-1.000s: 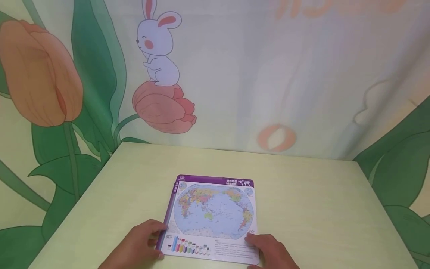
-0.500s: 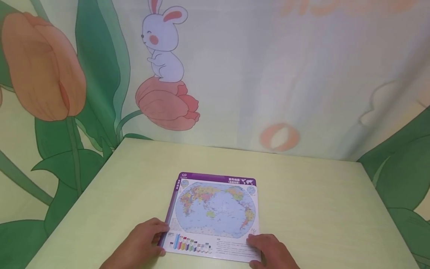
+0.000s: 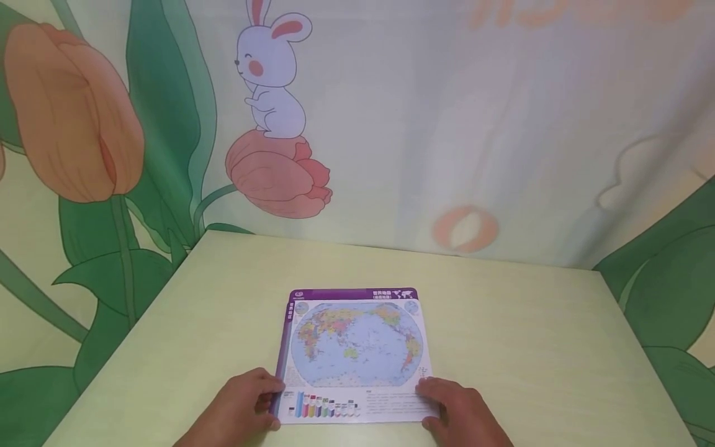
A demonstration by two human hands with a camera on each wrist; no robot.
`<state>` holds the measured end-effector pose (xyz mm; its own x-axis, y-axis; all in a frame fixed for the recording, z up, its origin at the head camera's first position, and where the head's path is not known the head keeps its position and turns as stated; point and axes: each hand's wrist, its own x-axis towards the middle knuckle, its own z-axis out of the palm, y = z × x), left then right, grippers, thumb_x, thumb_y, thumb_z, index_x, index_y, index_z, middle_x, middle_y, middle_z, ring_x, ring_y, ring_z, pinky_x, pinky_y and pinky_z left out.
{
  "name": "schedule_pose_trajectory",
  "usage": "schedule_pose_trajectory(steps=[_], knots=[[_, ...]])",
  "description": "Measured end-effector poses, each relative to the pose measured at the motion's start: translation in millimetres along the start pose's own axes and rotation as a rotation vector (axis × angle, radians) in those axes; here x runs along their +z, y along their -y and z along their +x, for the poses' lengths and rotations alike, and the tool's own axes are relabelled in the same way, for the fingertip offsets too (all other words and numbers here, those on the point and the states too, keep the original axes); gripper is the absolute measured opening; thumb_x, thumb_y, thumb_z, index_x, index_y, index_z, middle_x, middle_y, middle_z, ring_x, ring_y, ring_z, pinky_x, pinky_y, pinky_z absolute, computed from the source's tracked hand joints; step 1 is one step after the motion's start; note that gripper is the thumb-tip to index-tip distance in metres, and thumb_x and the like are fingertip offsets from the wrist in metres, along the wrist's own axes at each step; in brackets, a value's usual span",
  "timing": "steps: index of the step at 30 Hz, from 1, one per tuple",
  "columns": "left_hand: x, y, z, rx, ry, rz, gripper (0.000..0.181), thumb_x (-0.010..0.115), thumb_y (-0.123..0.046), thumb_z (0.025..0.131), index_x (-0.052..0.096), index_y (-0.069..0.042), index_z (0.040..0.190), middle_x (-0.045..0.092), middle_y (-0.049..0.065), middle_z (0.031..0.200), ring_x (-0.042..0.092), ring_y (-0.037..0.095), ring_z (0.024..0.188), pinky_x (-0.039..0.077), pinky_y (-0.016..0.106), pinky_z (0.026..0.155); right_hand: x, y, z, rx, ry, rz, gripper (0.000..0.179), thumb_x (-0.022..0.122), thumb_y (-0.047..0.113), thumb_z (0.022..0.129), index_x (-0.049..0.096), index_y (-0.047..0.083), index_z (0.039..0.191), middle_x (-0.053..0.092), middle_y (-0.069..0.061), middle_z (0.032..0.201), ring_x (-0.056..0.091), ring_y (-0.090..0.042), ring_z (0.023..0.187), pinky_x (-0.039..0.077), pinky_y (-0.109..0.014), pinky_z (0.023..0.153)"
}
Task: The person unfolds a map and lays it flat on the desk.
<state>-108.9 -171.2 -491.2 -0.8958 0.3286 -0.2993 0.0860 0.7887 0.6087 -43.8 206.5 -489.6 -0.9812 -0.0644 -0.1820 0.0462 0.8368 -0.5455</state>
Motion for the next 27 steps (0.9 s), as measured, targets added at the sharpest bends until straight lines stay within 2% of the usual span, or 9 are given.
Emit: schedule_pose_trajectory(steps=[4,9,13,19,23,27], knots=[[2.8,-1.1,-2.7,0.001,0.017,-0.02,0.053,0.094,-0.009,0.076,0.075,0.001,0.124,0.058,-0.001,0.099,0.055,0.016,0.088,0.048,0.026,0.074,-2.6,-2.4,5.4,-0.025,-0.023,-0.008,0.052,0.091,0.015,0.081,0.075,0.022,0.13,0.074,0.01,0.132,0.069,-0.013,0.12,0.057,-0.039,0.103],[8.5,-2.2,-7.5,0.007,0.049,-0.071,0.047,0.094,-0.006,0.075,0.075,0.002,0.118,0.055,0.0,0.095,0.055,0.017,0.085,0.046,0.025,0.071,-7.9,-8.9,16.0,-0.093,-0.037,-0.015,0.05,0.089,0.012,0.083,0.075,0.024,0.129,0.075,0.007,0.13,0.069,-0.012,0.118,0.058,-0.033,0.099],[12.1,-1.4,-10.2,0.064,0.05,-0.097,0.043,0.094,-0.003,0.074,0.073,0.006,0.11,0.052,0.001,0.093,0.053,0.016,0.081,0.044,0.024,0.068,-9.9,-11.7,25.4,-0.11,-0.041,-0.008,0.049,0.088,0.012,0.084,0.075,0.025,0.13,0.073,0.004,0.135,0.069,-0.015,0.123,0.058,-0.033,0.1],[17.1,1.6,-14.5,0.147,0.025,-0.076,0.038,0.094,-0.01,0.076,0.07,0.004,0.102,0.049,0.0,0.095,0.047,0.01,0.078,0.043,0.022,0.068,-13.5,-16.3,38.1,-0.188,-0.034,-0.032,0.051,0.089,0.012,0.083,0.075,0.02,0.132,0.071,-0.004,0.14,0.069,-0.026,0.129,0.058,-0.042,0.102],[21.4,-0.7,-15.5,0.141,0.032,-0.078,0.036,0.093,-0.012,0.078,0.068,0.001,0.1,0.048,-0.001,0.095,0.047,0.009,0.078,0.043,0.021,0.069,-16.5,-20.4,47.1,-0.256,-0.048,-0.061,0.052,0.09,0.01,0.082,0.076,0.018,0.131,0.071,-0.009,0.139,0.068,-0.029,0.129,0.057,-0.046,0.102],[26.5,-4.4,-15.1,0.126,0.035,-0.075,0.033,0.093,-0.011,0.079,0.066,-0.002,0.097,0.046,-0.002,0.094,0.046,0.008,0.077,0.042,0.021,0.068,-19.4,-23.7,55.5,-0.286,-0.054,-0.072,0.051,0.089,0.009,0.082,0.076,0.018,0.131,0.071,-0.009,0.139,0.067,-0.031,0.131,0.056,-0.048,0.104]])
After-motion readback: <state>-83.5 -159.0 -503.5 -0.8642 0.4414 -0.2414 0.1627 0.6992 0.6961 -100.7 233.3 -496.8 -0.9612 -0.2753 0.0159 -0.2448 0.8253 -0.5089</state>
